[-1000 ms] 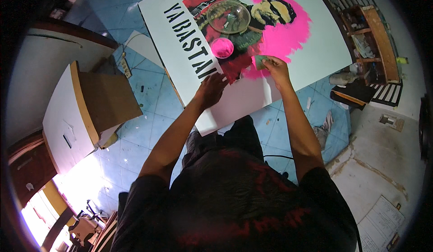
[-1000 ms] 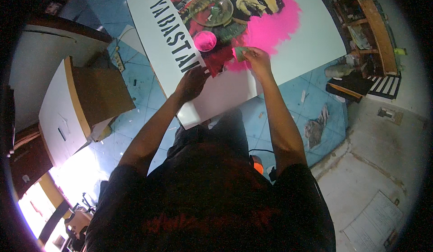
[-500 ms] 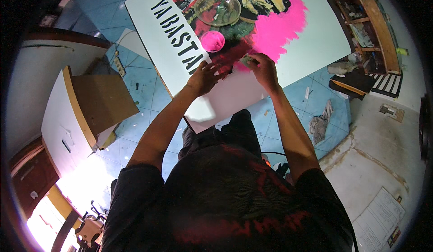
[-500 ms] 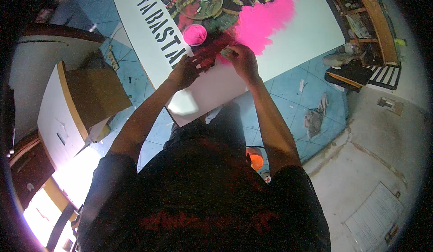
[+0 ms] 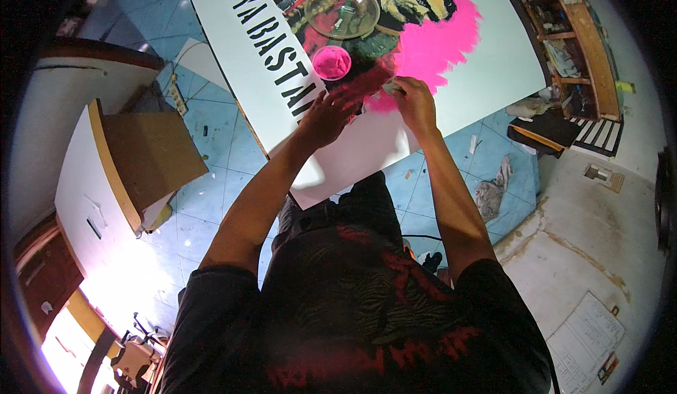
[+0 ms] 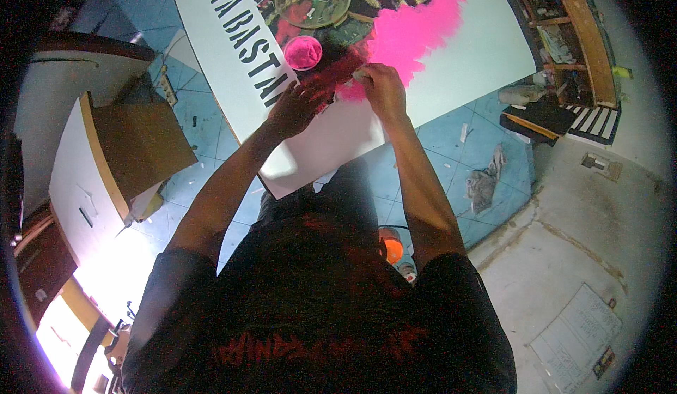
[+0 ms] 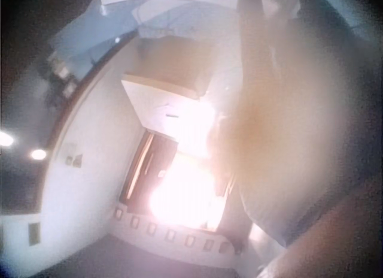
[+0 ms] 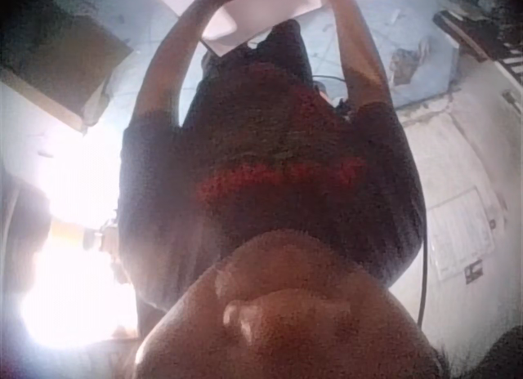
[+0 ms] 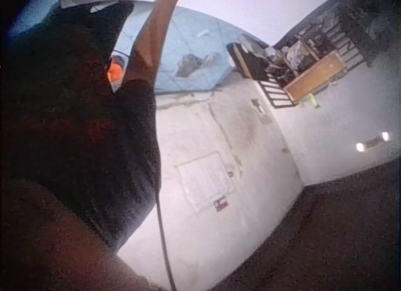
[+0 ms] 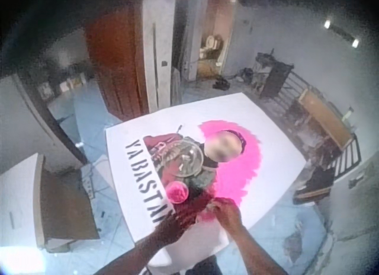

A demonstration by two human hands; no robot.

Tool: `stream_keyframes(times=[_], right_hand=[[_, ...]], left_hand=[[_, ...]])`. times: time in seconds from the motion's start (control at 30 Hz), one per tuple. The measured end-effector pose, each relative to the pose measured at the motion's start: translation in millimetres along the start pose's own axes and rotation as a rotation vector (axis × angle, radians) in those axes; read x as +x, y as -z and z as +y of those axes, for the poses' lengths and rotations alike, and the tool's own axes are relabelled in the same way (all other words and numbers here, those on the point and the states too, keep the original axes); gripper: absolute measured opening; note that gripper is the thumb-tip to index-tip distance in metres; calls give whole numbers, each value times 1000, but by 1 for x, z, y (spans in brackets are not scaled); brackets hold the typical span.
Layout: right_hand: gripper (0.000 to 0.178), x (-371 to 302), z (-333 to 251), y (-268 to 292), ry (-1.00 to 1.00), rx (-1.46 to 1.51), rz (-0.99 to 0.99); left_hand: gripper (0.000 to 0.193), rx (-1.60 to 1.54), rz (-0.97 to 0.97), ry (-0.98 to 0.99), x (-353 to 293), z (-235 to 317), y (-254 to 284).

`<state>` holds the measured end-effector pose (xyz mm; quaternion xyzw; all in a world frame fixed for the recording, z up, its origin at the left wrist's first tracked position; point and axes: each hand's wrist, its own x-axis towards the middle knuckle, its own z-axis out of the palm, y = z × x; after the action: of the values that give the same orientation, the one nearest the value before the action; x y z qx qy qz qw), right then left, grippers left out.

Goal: The person uses a sponge to apply bright pink paint around the hair area of a printed poster on a white board. They repeatedly dip the sponge into a small container of pink paint and dab it onto the surface, gradually expanding the painted region.

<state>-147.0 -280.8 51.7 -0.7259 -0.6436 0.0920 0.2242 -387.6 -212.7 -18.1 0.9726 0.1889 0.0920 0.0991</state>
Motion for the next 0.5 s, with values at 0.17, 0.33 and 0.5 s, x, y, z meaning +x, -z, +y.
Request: stream_keyframes(times=[0.17, 0.33, 0.5], right_hand=[[20, -5, 4, -11, 0, -1, -30], [19, -11, 3, -31, -11, -50, -17], [21, -7, 7, -41, 26, -105, -90]], left_hand=[[49, 34, -45, 20, 12, -2, -11], [46, 21, -53, 10, 13, -3, -8], [53, 60, -95, 34, 10, -3, -3]])
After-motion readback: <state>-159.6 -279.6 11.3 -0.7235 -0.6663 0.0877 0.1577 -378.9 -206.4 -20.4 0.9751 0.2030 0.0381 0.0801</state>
